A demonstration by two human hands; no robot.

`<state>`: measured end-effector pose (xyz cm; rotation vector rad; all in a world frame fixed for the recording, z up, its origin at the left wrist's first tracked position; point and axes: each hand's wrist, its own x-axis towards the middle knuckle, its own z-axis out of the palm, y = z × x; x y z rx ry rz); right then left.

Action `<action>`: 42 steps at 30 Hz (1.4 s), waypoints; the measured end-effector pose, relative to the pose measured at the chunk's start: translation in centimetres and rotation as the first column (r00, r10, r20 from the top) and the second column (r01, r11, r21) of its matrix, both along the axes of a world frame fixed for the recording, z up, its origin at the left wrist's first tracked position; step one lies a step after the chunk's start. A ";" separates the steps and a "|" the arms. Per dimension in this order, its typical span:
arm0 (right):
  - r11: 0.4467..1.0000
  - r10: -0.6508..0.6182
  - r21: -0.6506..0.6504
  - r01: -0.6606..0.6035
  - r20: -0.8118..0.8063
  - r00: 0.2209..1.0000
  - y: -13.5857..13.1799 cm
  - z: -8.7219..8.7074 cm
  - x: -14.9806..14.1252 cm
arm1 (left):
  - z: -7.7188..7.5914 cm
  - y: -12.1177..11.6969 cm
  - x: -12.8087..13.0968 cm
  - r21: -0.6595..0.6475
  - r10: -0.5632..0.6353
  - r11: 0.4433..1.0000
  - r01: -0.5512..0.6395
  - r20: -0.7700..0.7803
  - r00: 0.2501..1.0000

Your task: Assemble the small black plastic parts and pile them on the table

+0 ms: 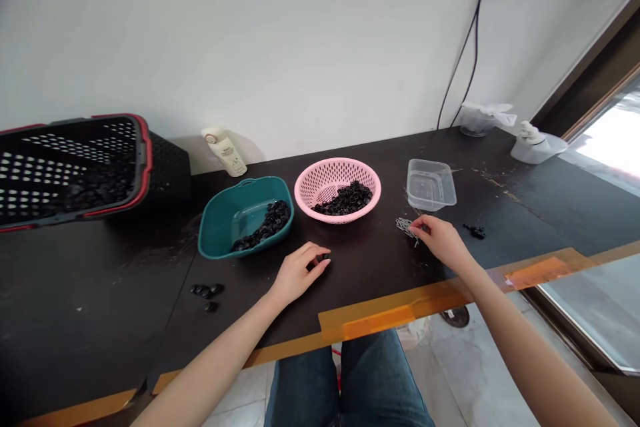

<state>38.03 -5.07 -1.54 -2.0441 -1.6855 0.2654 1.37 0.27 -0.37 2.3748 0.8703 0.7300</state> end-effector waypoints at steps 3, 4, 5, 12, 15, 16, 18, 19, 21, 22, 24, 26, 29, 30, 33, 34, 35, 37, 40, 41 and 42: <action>0.998 -0.026 0.055 0.032 -0.109 0.994 -0.4 1.1 -0.7 | 0.0 0.0 0.0 -0.021 0.019 1.000 -0.018 0.049 0.999; 0.996 -0.014 0.084 0.030 -0.190 0.982 -0.5 1.6 -1.4 | 0.0 0.0 0.0 -0.033 0.030 0.999 -0.027 0.079 0.996; 0.994 0.012 0.108 0.020 -0.289 0.957 -0.5 2.2 -2.3 | -0.1 -0.1 0.0 -0.046 0.045 0.998 -0.040 0.116 0.992; 0.932 0.340 0.343 -0.114 -0.728 0.595 1.9 5.6 -13.4 | -0.3 -0.6 0.1 -0.121 0.222 0.974 -0.191 0.363 0.905; 0.883 0.461 0.439 -0.166 -0.742 0.487 4.1 5.9 -17.9 | -0.2 -0.7 -0.1 -0.116 0.261 0.965 -0.234 0.419 0.870; 0.872 0.485 0.452 -0.187 -0.748 0.454 4.7 5.7 -19.0 | -0.1 -0.8 -0.2 -0.128 0.271 0.962 -0.240 0.435 0.858; 0.864 0.503 0.458 -0.209 -0.768 0.396 5.5 5.1 -20.5 | 0.0 -0.9 -0.3 -0.183 0.290 0.956 -0.229 0.472 0.833; 0.868 0.497 0.453 -0.205 -0.782 0.375 5.7 4.6 -20.9 | 0.0 -0.9 -0.3 -0.225 0.296 0.952 -0.209 0.492 0.819; 0.883 0.469 0.433 -0.179 -0.814 0.344 5.7 3.7 -21.3 | -0.1 -1.1 -0.2 -0.333 0.310 0.932 -0.139 0.539 0.784; 0.891 0.455 0.424 -0.163 -0.826 0.332 5.6 3.3 -21.3 | -0.1 -1.2 -0.1 -0.394 0.323 0.914 -0.095 0.565 0.759; 0.897 0.442 0.424 -0.128 -0.839 0.319 5.2 2.8 -21.1 | -0.3 -1.3 0.1 -0.506 0.362 0.862 -0.005 0.610 0.705; 0.887 0.457 0.450 -0.101 -0.824 0.336 4.8 2.4 -21.0 | -0.4 -1.3 0.4 -0.578 0.403 0.814 0.057 0.632 0.662; 0.867 0.484 0.484 -0.117 -0.765 0.424 4.5 2.3 -21.1 | -0.6 -1.2 0.5 -0.615 0.433 0.785 0.076 0.633 0.641; 0.863 0.490 0.487 -0.133 -0.745 0.453 4.4 2.2 -21.2 | -0.7 -1.1 0.4 -0.616 0.439 0.785 0.068 0.629 0.642; 0.855 0.506 0.486 -0.181 -0.705 0.497 4.4 2.0 -21.5 | -0.8 -0.9 0.2 -0.608 0.443 0.794 0.028 0.609 0.658; 0.854 0.508 0.484 -0.190 -0.700 0.502 4.4 2.0 -21.6 | -0.8 -0.9 0.2 -0.603 0.441 0.797 0.019 0.603 0.665; 0.854 0.508 0.483 -0.193 -0.697 0.506 4.4 1.9 -21.7 | -0.8 -0.9 0.2 -0.598 0.436 0.801 0.015 0.600 0.670; 0.855 0.503 0.485 -0.183 -0.694 0.514 4.4 1.8 -21.7 | -0.7 -0.9 0.2 -0.590 0.424 0.807 0.018 0.601 0.678; 0.844 0.510 0.504 -0.182 -0.651 0.562 4.3 2.0 -21.7 | -0.6 -1.0 0.3 -0.584 0.415 0.811 0.020 0.600 0.683; 0.833 0.523 0.516 -0.198 -0.619 0.587 4.3 2.1 -21.6 | -0.6 -1.0 0.3 -0.585 0.419 0.811 0.017 0.601 0.681; 0.816 0.541 0.534 -0.219 -0.574 0.615 4.3 2.2 -21.5 | -0.6 -1.0 0.3 -0.588 0.423 0.809 0.017 0.602 0.678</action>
